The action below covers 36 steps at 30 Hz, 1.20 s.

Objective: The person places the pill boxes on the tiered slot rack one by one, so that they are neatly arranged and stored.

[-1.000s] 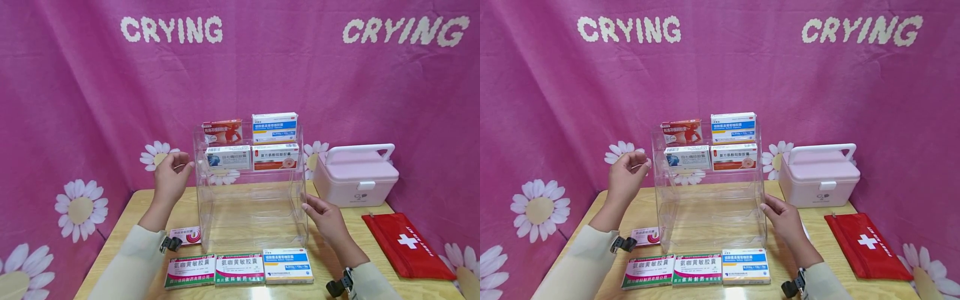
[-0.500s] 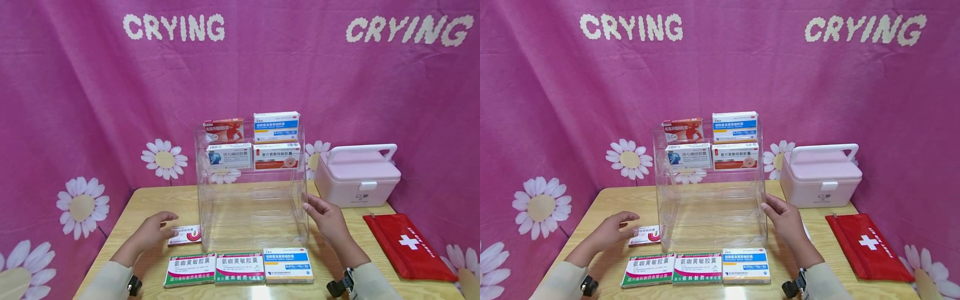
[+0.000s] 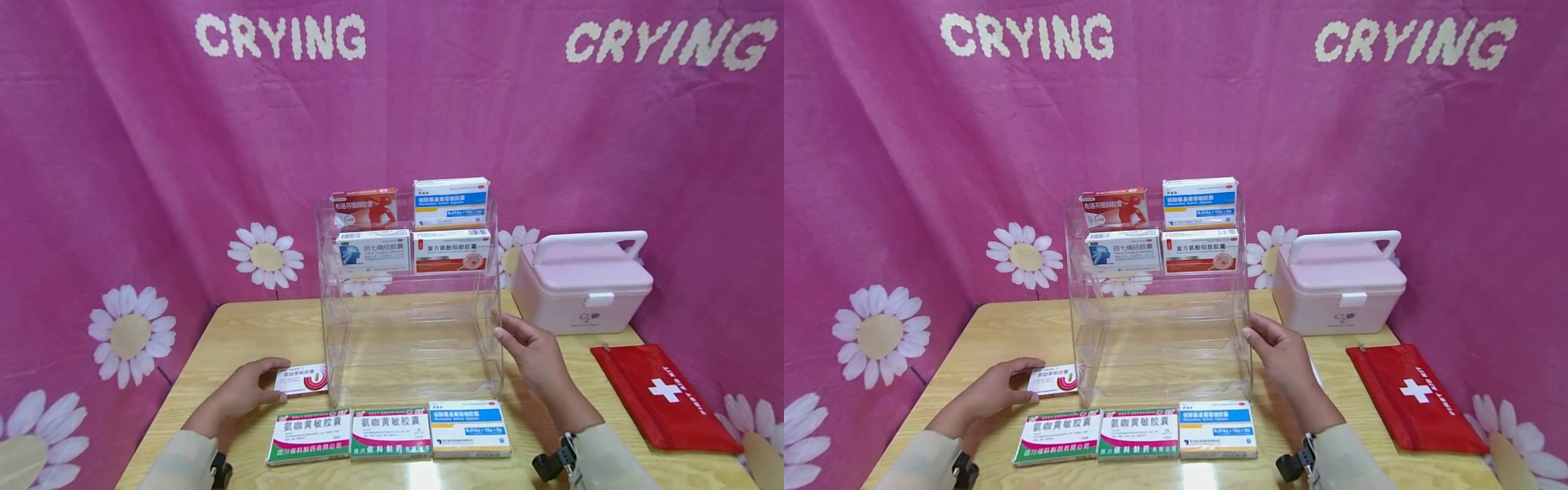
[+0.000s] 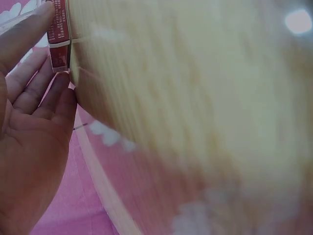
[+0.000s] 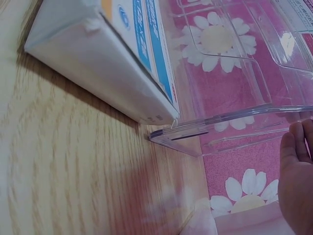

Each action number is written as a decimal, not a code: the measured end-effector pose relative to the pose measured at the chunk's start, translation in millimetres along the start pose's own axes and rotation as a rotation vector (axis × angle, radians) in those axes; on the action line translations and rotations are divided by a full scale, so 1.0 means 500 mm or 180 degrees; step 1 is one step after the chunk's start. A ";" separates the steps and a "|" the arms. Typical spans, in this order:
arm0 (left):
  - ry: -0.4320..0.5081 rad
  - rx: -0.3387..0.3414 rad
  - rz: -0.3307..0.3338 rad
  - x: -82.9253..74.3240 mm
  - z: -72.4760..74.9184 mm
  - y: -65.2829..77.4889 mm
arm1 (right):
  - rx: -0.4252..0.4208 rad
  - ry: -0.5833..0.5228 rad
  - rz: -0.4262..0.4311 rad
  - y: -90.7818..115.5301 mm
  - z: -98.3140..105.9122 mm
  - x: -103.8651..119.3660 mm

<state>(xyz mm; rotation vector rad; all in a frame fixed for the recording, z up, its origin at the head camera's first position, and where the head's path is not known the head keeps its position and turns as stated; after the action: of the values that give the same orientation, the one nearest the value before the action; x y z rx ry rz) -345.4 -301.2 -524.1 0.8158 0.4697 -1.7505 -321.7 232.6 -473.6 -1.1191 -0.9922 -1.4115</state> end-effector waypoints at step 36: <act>-0.0398 -0.0897 0.0111 0.001 0.049 0.026 | 0.0002 -0.0033 -0.0035 0.001 0.001 0.000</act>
<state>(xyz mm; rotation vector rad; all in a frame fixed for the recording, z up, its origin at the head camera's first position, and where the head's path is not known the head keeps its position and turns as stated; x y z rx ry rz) -340.2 -322.3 -506.6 0.5093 0.5983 -1.6456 -321.3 233.3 -473.6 -1.1230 -1.0076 -1.4155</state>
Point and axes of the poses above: each hand's wrist, its own y-axis away from the middle knuckle, its own z-axis out of the back of the hand, x = y × z, the point moved 7 cm from there along -y, towards the middle knuckle, and after that the axes turned 6 degrees about -z, right-handed, at the moved point
